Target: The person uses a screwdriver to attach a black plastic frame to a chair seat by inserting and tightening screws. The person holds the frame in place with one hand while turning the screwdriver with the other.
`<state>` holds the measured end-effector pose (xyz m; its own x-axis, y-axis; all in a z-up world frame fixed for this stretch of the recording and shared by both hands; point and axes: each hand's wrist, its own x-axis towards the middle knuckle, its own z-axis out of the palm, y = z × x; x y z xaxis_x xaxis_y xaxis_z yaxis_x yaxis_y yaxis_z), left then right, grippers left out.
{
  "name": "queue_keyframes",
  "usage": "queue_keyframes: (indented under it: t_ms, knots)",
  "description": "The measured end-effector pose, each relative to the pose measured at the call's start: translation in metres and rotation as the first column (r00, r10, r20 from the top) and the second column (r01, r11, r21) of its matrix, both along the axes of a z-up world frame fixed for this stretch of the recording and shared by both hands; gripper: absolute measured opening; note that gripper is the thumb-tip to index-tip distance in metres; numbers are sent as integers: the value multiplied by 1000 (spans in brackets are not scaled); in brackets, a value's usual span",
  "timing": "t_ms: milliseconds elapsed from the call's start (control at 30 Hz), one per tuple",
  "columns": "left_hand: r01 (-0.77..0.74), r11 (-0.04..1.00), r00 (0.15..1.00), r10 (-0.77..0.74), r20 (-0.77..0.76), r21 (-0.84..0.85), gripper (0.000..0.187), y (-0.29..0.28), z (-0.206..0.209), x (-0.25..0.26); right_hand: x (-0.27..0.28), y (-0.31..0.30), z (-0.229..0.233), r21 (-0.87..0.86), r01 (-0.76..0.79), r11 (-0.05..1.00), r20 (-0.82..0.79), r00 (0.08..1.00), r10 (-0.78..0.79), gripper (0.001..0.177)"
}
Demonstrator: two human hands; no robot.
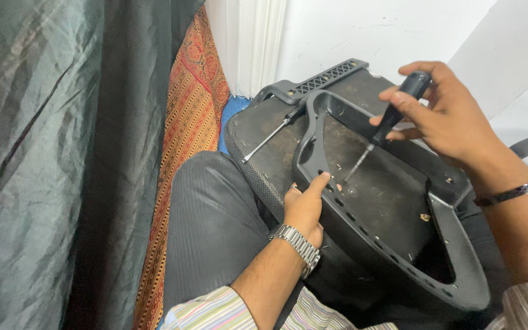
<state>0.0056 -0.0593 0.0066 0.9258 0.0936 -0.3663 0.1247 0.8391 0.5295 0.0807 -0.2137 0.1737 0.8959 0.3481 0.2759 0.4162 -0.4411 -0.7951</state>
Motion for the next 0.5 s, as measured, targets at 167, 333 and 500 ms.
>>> queue_keyframes:
  t_ms: [167, 333, 500]
  knots:
    - [-9, 1000, 1000, 10, -9, 21, 29, 0, 4, -2, 1, 2, -2, 127, -52, 990, 55, 997, 45, 46]
    - [27, 998, 999, -24, -47, 60, 30, 3, 9, -5, 6, 4, -8, 84, -66, 994, 87, 994, 58, 45]
    - [19, 998, 999, -16, -39, 60, 29, 3, 8, -5, 6, 4, -13, 69, -51, 996, 74, 996, 46, 45]
